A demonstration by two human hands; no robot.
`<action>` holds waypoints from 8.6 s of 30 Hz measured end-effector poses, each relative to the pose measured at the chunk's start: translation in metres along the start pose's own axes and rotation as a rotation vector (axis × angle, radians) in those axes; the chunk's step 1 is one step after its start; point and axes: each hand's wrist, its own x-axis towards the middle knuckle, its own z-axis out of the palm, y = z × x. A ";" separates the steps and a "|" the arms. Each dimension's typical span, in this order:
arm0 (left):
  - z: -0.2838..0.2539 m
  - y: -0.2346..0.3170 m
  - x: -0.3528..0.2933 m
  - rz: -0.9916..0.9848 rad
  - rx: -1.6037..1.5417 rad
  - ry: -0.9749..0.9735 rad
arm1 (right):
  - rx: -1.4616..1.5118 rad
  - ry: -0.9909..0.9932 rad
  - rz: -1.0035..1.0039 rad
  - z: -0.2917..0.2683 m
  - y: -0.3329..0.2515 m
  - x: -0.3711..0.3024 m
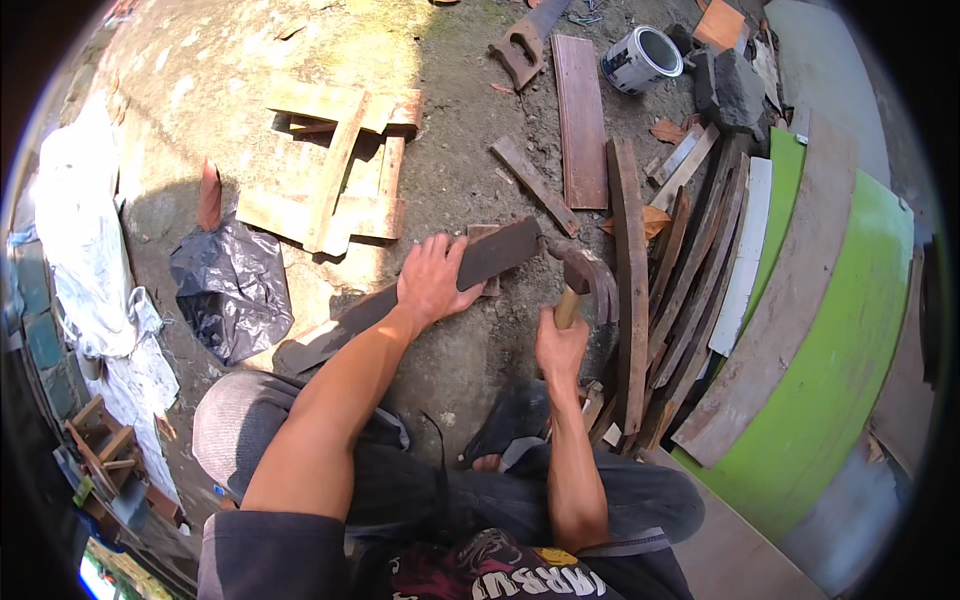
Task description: The person sits on the ground and uses a hammer to drive nails into small wooden planks. They repeatedly pick up planks, position them, hammer nails, and set them aside.
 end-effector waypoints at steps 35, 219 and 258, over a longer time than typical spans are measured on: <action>0.007 0.011 0.016 0.064 -0.026 0.078 | 0.532 0.221 -0.075 -0.068 -0.115 0.018; 0.015 0.027 0.008 0.225 -0.069 0.178 | -0.153 0.137 0.124 -0.009 0.017 -0.013; -0.014 -0.004 0.015 0.222 -0.015 0.195 | 0.606 -0.011 0.646 0.001 0.054 -0.047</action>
